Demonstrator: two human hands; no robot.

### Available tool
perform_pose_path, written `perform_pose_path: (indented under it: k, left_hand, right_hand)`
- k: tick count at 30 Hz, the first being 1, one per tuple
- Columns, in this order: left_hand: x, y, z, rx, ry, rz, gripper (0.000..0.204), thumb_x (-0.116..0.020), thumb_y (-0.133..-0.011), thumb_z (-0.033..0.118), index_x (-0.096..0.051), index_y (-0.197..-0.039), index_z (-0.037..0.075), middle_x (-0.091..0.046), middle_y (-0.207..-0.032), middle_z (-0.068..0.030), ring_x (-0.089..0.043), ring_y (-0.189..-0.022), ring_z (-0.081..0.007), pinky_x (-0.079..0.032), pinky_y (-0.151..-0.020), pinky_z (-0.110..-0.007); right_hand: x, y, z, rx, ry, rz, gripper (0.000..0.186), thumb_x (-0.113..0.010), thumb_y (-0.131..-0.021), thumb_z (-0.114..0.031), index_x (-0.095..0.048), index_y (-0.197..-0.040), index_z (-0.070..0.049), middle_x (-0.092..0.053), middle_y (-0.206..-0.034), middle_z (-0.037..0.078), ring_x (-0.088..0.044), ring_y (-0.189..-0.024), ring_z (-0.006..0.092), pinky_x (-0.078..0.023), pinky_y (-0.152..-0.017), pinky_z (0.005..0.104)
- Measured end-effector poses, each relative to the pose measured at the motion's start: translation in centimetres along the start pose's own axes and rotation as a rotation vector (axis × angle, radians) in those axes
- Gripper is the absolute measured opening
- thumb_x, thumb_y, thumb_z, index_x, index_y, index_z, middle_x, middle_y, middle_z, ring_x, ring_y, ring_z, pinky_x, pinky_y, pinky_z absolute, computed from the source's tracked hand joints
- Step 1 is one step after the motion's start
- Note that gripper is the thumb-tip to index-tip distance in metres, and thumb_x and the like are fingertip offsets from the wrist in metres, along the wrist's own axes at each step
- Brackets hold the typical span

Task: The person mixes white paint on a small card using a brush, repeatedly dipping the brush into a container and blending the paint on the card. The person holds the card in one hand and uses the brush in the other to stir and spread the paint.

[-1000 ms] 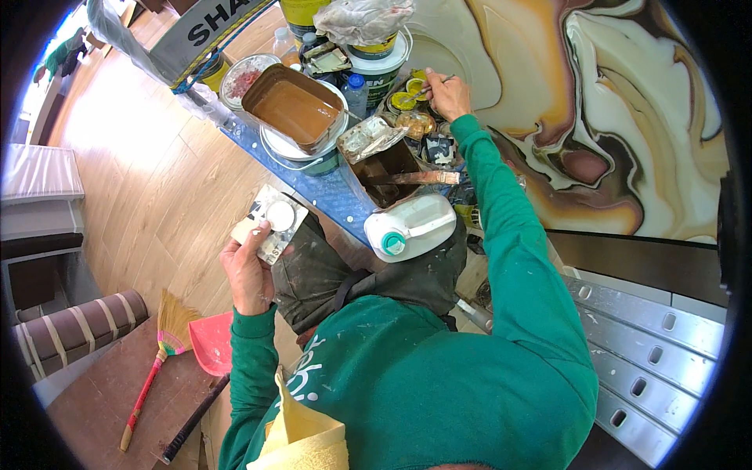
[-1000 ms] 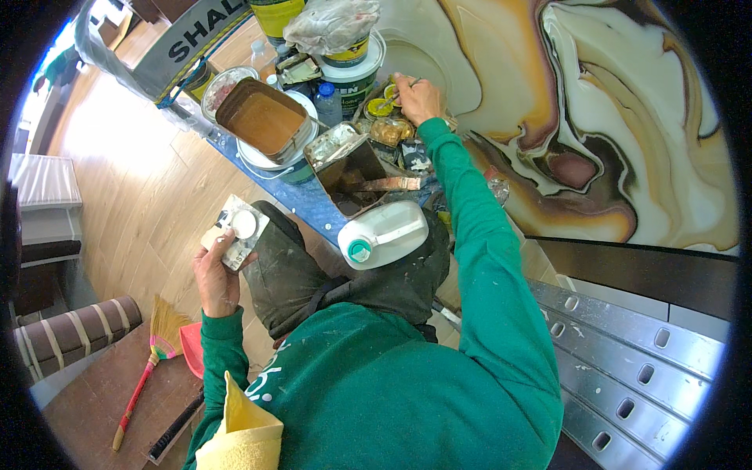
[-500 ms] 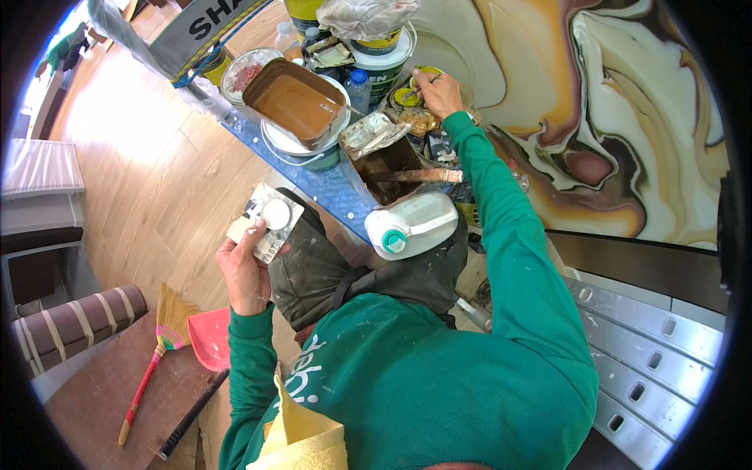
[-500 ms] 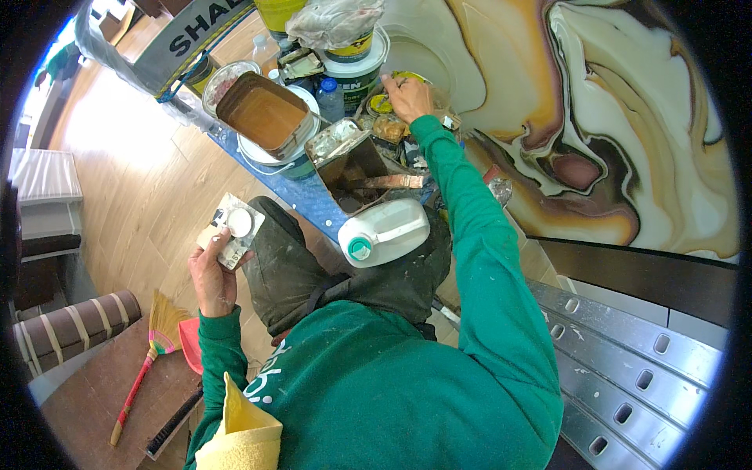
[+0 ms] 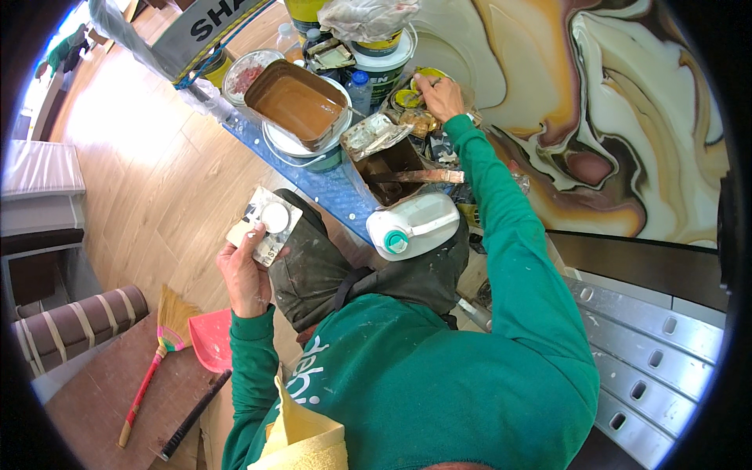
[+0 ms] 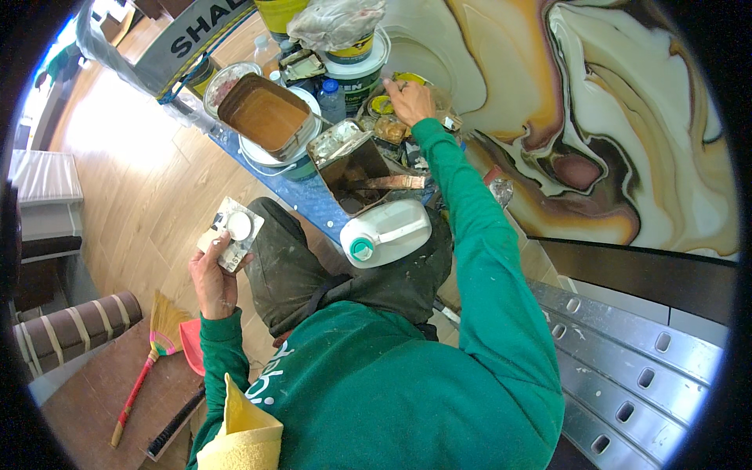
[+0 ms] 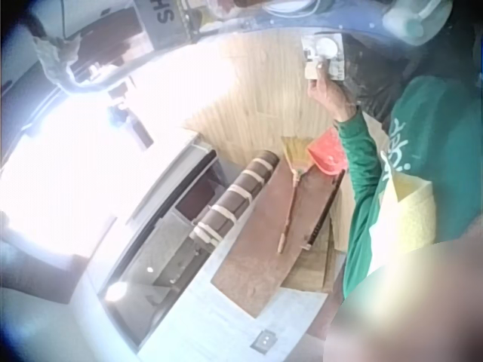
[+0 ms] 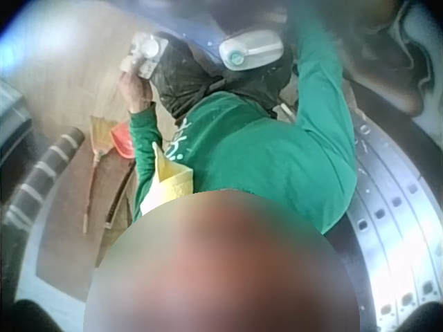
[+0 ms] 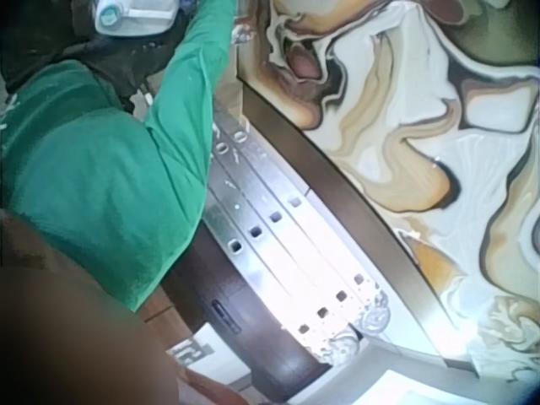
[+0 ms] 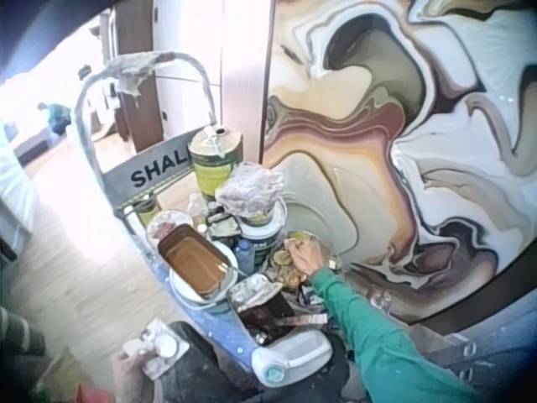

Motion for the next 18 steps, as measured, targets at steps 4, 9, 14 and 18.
perform_pose_path:
  k: [4,9,14,18]
  left_hand:
    - [-0.1,0.0,-0.1,0.000,0.012,-0.012,0.025,-0.063,-0.089,0.011,-0.060,-0.108,-0.005,-0.069,-0.094,-0.0120,-0.070,-0.075,-0.0185,-0.064,-0.058,-0.035]
    - [0.0,0.0,-0.1,-0.006,-0.002,-0.011,0.025,-0.063,-0.089,0.011,-0.060,-0.109,-0.005,-0.069,-0.095,-0.0118,-0.070,-0.075,-0.0186,-0.064,-0.057,-0.035]
    - [0.1,0.1,0.1,-0.002,0.041,0.006,0.023,-0.064,-0.089,0.007,-0.060,-0.107,-0.007,-0.068,-0.096,-0.0147,-0.070,-0.077,-0.0213,-0.063,-0.056,-0.036]
    - [0.1,0.0,0.0,-0.009,0.012,-0.005,0.026,-0.063,-0.089,0.010,-0.059,-0.110,-0.006,-0.068,-0.097,-0.0129,-0.070,-0.077,-0.0193,-0.064,-0.057,-0.035]
  right_hand:
    - [0.4,0.1,-0.1,-0.002,0.016,-0.010,0.054,-0.049,-0.091,-0.053,-0.071,-0.082,-0.005,-0.065,-0.081,0.027,-0.061,-0.081,0.0481,-0.048,-0.077,0.0530]
    - [-0.4,-0.2,-0.2,0.022,0.007,-0.012,0.055,-0.048,-0.091,-0.053,-0.071,-0.082,-0.005,-0.065,-0.081,0.027,-0.061,-0.081,0.0477,-0.048,-0.076,0.0526]
    - [-0.9,-0.2,0.3,0.036,0.029,-0.027,0.055,-0.047,-0.092,-0.053,-0.071,-0.082,-0.005,-0.065,-0.079,0.026,-0.062,-0.079,0.0472,-0.048,-0.076,0.0522]
    - [0.1,0.2,0.3,0.029,0.010,0.000,0.053,-0.051,-0.090,-0.053,-0.072,-0.084,-0.004,-0.065,-0.075,0.025,-0.062,-0.074,0.0454,-0.049,-0.073,0.0499]
Point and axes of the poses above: each hand's wrist, its own y-axis away from the middle knuckle, its own x-axis out of the back of the hand, z = x × y, the point moved 1 cm from there along -y, towards the middle knuckle
